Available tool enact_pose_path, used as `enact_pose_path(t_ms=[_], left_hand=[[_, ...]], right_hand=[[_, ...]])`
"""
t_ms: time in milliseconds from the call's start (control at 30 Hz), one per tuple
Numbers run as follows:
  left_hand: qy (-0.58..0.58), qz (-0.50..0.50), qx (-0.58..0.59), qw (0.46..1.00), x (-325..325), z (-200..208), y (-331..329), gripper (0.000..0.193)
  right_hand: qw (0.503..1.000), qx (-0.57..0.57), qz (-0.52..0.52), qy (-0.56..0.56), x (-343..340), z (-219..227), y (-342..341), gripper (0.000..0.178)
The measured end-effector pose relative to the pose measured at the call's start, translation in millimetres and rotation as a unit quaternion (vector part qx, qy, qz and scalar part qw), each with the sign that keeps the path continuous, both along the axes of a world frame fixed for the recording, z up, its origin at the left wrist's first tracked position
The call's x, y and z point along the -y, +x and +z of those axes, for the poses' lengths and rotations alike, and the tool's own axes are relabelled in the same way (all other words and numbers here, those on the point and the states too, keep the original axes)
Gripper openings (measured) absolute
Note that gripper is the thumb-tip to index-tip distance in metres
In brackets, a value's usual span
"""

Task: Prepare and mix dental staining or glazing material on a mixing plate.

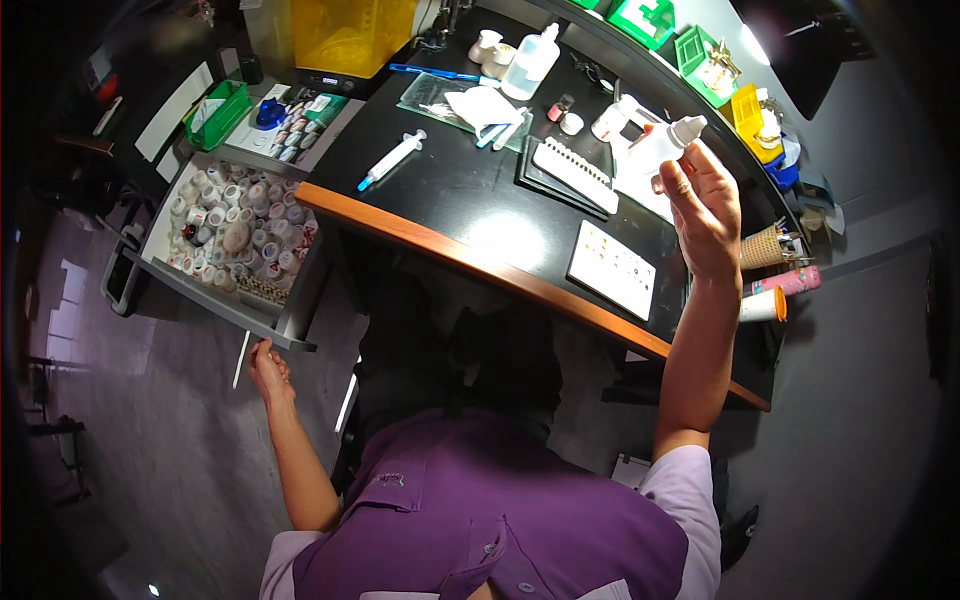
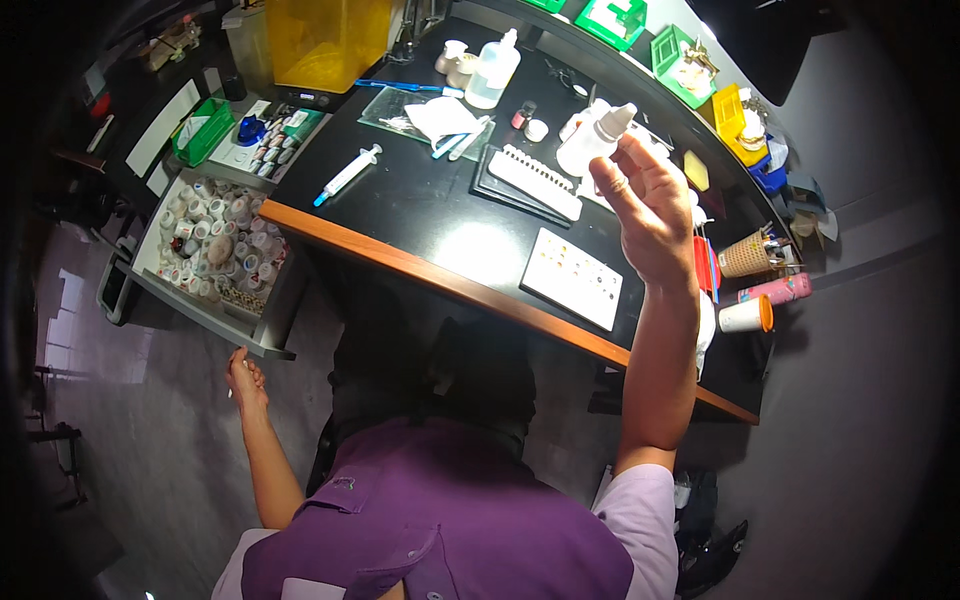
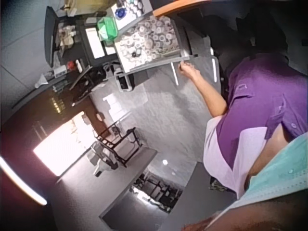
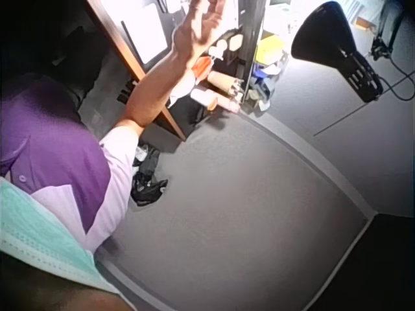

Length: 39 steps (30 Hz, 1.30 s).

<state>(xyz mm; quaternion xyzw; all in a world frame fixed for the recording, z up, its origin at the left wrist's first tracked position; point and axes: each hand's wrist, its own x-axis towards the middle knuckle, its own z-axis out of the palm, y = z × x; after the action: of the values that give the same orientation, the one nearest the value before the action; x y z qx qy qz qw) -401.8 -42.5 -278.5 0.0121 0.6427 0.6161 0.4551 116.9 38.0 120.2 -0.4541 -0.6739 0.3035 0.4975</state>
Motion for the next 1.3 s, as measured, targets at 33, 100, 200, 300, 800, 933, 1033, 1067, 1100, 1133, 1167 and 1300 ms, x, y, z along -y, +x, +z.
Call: enact_pose_path(t_ms=[33,100,200,300,800,933,1033,1067,1100,1133,1167,1300], left_hand=[[0.005,-0.004,-0.005,1.000,0,-1,1,0.026],[0.013,-0.010,-0.001,1.000,4,-1,2,0.025],[0.023,-0.015,0.010,1.000,6,6,3,0.022],[0.045,-0.016,0.014,0.999,9,7,-3,0.014],[0.086,-0.112,0.045,0.989,-22,51,4,0.030],[0.105,-0.144,0.056,0.982,-49,50,6,0.029],[0.118,-0.156,0.081,0.977,-71,51,13,0.026],[0.117,-0.165,0.081,0.976,-75,49,14,0.026],[0.118,-0.168,0.101,0.974,-81,48,16,0.023],[0.124,-0.170,0.121,0.970,-91,41,17,0.021],[0.121,-0.172,0.116,0.971,-99,31,14,0.027],[0.149,-0.237,0.140,0.950,-121,8,7,0.045]], right_hand=[[1.000,0.010,-0.017,-0.006,1,3,5,0.044],[0.999,0.037,-0.036,-0.007,2,8,11,0.043],[0.999,0.030,-0.044,-0.006,2,11,22,0.040],[0.998,0.007,-0.064,-0.008,1,14,22,0.033],[0.994,0.044,-0.084,-0.059,4,37,25,0.022],[0.992,0.004,-0.123,-0.032,22,21,52,0.025],[0.984,-0.032,-0.169,-0.048,60,19,72,0.026],[0.981,-0.036,-0.181,-0.058,75,17,79,0.027],[0.978,-0.019,-0.205,-0.036,91,14,80,0.028],[0.972,-0.051,-0.230,-0.019,105,4,78,0.029],[0.968,-0.070,-0.240,-0.019,116,-7,78,0.028],[0.956,-0.099,-0.272,-0.038,157,-50,81,0.028]])
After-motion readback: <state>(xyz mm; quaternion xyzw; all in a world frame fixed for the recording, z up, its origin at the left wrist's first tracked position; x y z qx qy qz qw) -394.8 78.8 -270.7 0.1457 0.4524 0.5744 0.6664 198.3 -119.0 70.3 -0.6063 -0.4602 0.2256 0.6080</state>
